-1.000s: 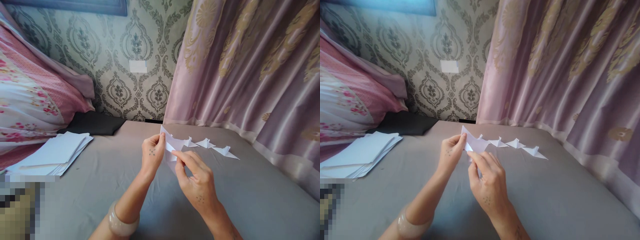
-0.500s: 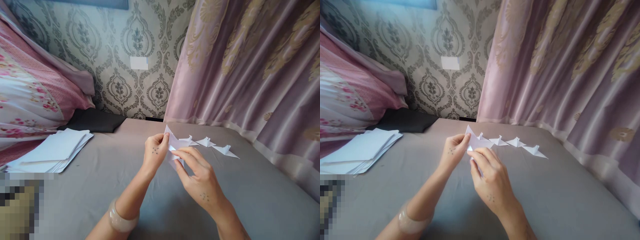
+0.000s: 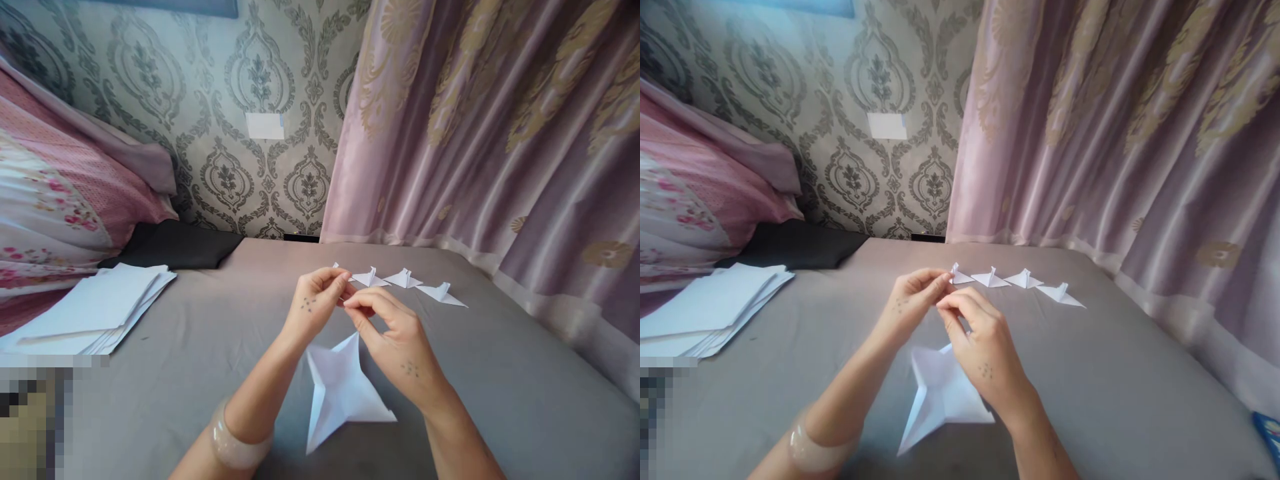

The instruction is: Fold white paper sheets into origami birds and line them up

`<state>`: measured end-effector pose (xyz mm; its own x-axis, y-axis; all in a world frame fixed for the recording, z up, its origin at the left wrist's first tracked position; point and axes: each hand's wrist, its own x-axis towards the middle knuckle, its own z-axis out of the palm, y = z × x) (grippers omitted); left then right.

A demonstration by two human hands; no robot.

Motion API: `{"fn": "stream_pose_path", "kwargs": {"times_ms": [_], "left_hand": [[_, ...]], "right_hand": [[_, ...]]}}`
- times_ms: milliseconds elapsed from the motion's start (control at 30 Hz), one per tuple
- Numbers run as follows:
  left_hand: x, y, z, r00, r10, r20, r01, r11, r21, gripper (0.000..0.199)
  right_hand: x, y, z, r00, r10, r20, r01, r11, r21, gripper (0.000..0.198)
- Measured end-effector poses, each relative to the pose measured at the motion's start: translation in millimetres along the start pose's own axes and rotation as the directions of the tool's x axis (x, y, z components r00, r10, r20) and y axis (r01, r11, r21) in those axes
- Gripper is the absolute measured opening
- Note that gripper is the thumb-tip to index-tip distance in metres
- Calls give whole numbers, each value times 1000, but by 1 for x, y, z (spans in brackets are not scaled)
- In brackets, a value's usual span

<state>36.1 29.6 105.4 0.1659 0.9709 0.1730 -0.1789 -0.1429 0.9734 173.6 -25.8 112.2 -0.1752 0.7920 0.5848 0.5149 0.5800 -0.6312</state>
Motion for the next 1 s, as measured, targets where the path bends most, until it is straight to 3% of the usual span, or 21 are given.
{"fn": "stream_pose_path", "kwargs": {"times_ms": [133,300,367,400,433,533,600,700,833,933,1000], "left_hand": [[7,4,-24,988,19,-156,-3,994,105,28],[10,13,-71,988,-25,-153,76,938,337,32],[10,15,-84,988,-85,-127,132,892,433,35],[10,16,-89,988,-121,-99,154,869,470,36],[10,15,-93,985,-160,-65,171,847,503,36],[12,7,-101,958,-276,79,182,797,576,36],[14,-1,-104,913,-360,192,175,771,613,35],[16,-12,-105,847,-449,285,181,747,640,34],[15,-10,-101,830,-449,331,148,749,646,37],[10,3,-92,861,-339,379,66,813,578,38],[5,13,-83,890,-190,415,-24,889,457,41]], "right_hand": [[-3,16,-12,978,190,88,-174,971,-163,13],[-10,62,-38,908,410,89,-362,873,-327,37],[-13,82,-36,817,550,174,-490,821,-293,41],[-14,91,-31,719,645,259,-581,762,-285,40],[-15,98,-24,666,682,302,-617,732,-290,40],[-21,107,3,592,713,375,-654,697,-293,37],[-25,105,19,603,703,378,-648,708,-282,34],[-28,101,31,679,657,328,-612,753,-242,33],[-16,99,27,796,572,198,-546,820,-170,42],[-2,91,15,883,467,-39,-469,881,-69,47],[5,81,6,877,359,-320,-373,928,21,46]]}}
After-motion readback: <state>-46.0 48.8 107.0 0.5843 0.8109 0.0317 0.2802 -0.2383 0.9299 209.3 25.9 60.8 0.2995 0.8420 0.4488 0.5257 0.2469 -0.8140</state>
